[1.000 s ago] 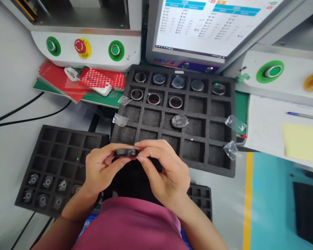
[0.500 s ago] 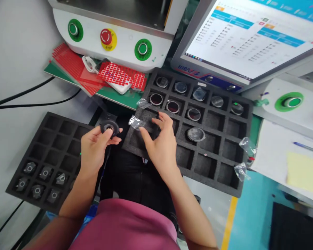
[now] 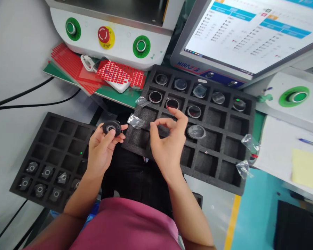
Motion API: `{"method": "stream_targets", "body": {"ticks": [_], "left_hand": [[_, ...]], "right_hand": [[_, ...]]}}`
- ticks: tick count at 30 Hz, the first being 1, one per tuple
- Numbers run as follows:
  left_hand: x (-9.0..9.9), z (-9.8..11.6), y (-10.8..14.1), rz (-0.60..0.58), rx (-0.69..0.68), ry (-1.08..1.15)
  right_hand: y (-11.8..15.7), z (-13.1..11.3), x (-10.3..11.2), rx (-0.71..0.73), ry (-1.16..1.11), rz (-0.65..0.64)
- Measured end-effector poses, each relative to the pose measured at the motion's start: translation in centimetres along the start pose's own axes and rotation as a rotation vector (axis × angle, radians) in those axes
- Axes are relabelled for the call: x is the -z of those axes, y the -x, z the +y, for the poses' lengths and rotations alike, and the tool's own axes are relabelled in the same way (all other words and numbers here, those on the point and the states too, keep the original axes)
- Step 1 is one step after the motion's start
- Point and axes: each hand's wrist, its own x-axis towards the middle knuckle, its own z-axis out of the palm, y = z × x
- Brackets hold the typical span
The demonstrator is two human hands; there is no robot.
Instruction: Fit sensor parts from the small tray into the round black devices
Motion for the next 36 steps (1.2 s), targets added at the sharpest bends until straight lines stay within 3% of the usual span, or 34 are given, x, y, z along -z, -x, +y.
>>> {"method": "stream_targets", "body": {"ticks": [3, 5, 8, 11, 15, 19, 27, 36], "left_hand": [[-0.5, 0.0, 0.0, 0.045, -0.007, 0.011], [-0.7, 0.1, 0.0, 0.073, -0.009, -0.008], [-0.8, 0.2, 0.0, 0.096, 0.005, 0.039], [-1.0, 0.1, 0.3, 0.085, -0.019, 0.089], [-1.4, -0.5, 0.9, 0.004, -0.020, 0.052], [-2.0, -1.1, 1.7, -0.076, 0.006, -0.083], [-3.3, -1.0, 2.8, -0.208, 0.064, -0.022], [-3.2, -1.1, 3.1, -0.329, -0.153, -0.119]], "right_hand": [[0.0, 0.0, -1.0, -0.050, 0.245, -0.079], [-0.2, 0.2, -1.9, -0.092, 0.285, -0.159], [-0.4, 0.2, -2.2, -0.083, 0.146, -0.141], [-0.3, -0.5, -0.8, -0.014, -0.138, -0.067], [0.3, -2.3, 2.2, 0.009, -0.457, -0.064], [1.3, -3.9, 3.9, -0.020, -0.536, -0.041], [2.2, -4.5, 4.0, -0.048, -0.475, -0.108], [2.8, -4.5, 3.6, -0.003, -0.430, -0.100]]}}
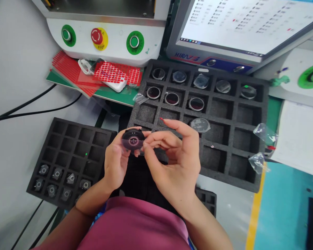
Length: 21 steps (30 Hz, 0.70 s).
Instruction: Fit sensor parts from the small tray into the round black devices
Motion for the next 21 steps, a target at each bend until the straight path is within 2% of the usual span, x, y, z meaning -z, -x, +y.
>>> {"method": "stream_targets", "body": {"ticks": [4, 9, 12, 14, 17, 21], "left_hand": [[-0.3, 0.2, -0.2, 0.005, -0.051, -0.029], [-0.2, 0.2, -0.1, 0.059, -0.028, -0.191], [-0.3, 0.5, -0.1, 0.086, -0.033, -0.267], [-0.5, 0.8, -0.2, 0.086, 0.001, -0.320], [-1.4, 1.1, -0.3, 0.044, 0.102, -0.318], [-3.1, 1.3, -1.5, 0.039, 0.119, -0.341]], "right_hand": [[0.2, 0.3, -0.2, 0.004, -0.017, 0.012], [0.2, 0.8, -0.2, 0.026, 0.005, 0.040], [0.3, 1.1, 0.1, 0.066, 0.079, 0.100], [0.3, 1.4, 0.4, 0.045, 0.077, 0.101], [0.2, 2.1, 1.4, -0.005, 0.079, 0.086], [0.2, 3.5, 4.7, 0.016, 0.113, 0.291]]}}
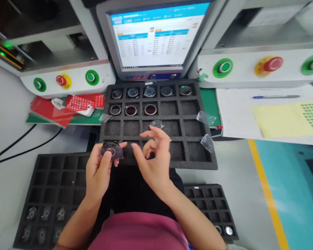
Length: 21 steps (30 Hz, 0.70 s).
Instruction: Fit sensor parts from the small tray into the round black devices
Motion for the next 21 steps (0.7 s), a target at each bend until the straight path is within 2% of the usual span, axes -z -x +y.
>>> {"method": "stream_targets", "body": {"ticks": [3, 6, 8, 10, 12, 15, 21], "left_hand": [[-1.6, 0.6, -2.6, -0.028, -0.146, -0.164], [-4.2, 1.0, -7.1, -0.100, -0.504, -0.459], [-6.7, 1.2, -10.7, -0.232, -0.757, -0.796], [-9.5, 1.2, -13.9, -0.415, -0.880, -1.165], [-11.9, 1.2, -16.2, -0.553, -0.923, -1.342], [-14.1, 1.2, -17.9, -0.697, -0.959, -1.423], [-14.3, 1.2, -18.3, -0.826, -0.960, -1.534]], "right_hand": [[-0.4, 0.9, 3.2, 0.012, -0.029, 0.146], [-0.3, 1.1, 5.9, 0.028, -0.038, 0.195], [-0.1, 0.9, 7.2, 0.049, -0.032, 0.218], [0.0, 0.7, 8.3, 0.066, -0.020, 0.243], [0.1, 0.6, 9.2, 0.075, -0.004, 0.271], [0.3, 0.8, 10.5, 0.077, 0.012, 0.315], [0.5, 1.5, 11.7, 0.084, -0.008, 0.330]]}}
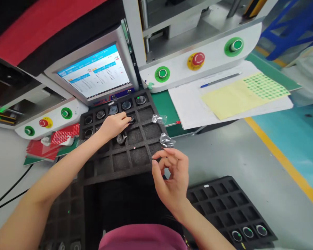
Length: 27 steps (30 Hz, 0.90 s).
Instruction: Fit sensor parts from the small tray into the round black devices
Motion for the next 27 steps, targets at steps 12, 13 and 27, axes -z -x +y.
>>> {"method": "stream_targets", "body": {"ticks": [12, 13, 27], "left_hand": [[-0.1, -0.8, 0.0, 0.009, 0.056, 0.177], [-0.2, -0.9, 0.2, 0.016, 0.062, 0.193], [0.4, 2.3, -1.0, 0.024, 0.140, 0.209]], "right_hand": [[0.7, 0.1, -0.5, -0.020, -0.019, -0.055], [0.9, 0.1, -0.5, -0.025, -0.016, -0.058], [1.7, -0.2, -0.7, -0.030, 0.044, -0.076]]}}
